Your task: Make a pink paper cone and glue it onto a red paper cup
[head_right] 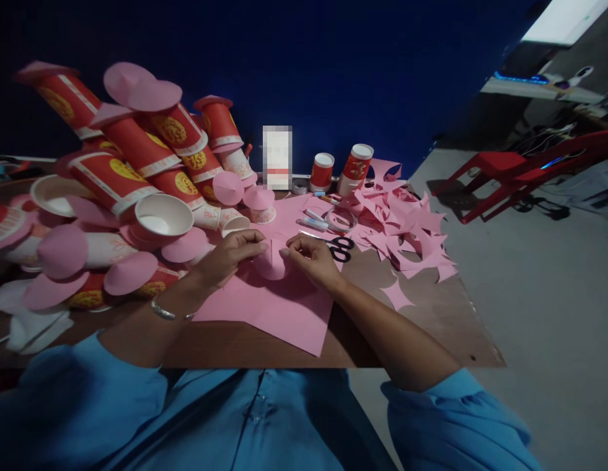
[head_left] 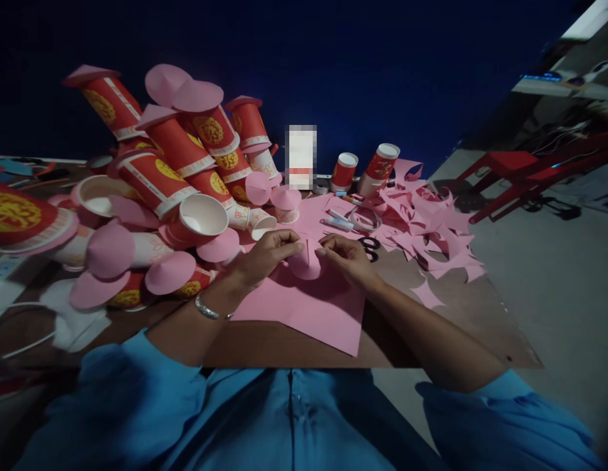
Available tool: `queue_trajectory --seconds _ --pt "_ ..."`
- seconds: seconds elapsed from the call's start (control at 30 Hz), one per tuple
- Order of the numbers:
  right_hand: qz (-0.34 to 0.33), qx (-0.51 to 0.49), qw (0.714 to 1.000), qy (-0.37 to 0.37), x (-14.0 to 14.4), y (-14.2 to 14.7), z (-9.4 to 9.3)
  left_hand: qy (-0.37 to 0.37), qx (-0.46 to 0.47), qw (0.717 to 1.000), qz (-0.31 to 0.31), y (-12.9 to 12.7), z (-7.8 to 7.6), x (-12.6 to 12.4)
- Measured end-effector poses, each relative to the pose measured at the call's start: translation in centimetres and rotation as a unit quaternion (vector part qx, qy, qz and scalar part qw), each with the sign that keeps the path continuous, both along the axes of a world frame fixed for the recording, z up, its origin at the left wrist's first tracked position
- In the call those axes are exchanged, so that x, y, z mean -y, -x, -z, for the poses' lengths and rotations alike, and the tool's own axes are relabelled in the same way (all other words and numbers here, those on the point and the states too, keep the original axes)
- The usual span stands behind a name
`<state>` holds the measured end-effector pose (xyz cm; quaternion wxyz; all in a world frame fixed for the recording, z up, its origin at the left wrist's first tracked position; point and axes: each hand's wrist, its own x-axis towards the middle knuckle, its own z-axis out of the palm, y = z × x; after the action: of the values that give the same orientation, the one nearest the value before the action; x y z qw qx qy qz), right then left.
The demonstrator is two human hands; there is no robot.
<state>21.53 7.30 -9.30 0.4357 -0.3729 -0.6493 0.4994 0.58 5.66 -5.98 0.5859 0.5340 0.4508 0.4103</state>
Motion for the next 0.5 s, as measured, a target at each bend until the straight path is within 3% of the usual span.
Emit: queue_trajectory --seconds 0.5 --pt "-0.029 -0.012 0.998 0.051 0.27 0.07 -0.4 0.019 0.037 0.999 0.024 0.07 0.35 -0.23"
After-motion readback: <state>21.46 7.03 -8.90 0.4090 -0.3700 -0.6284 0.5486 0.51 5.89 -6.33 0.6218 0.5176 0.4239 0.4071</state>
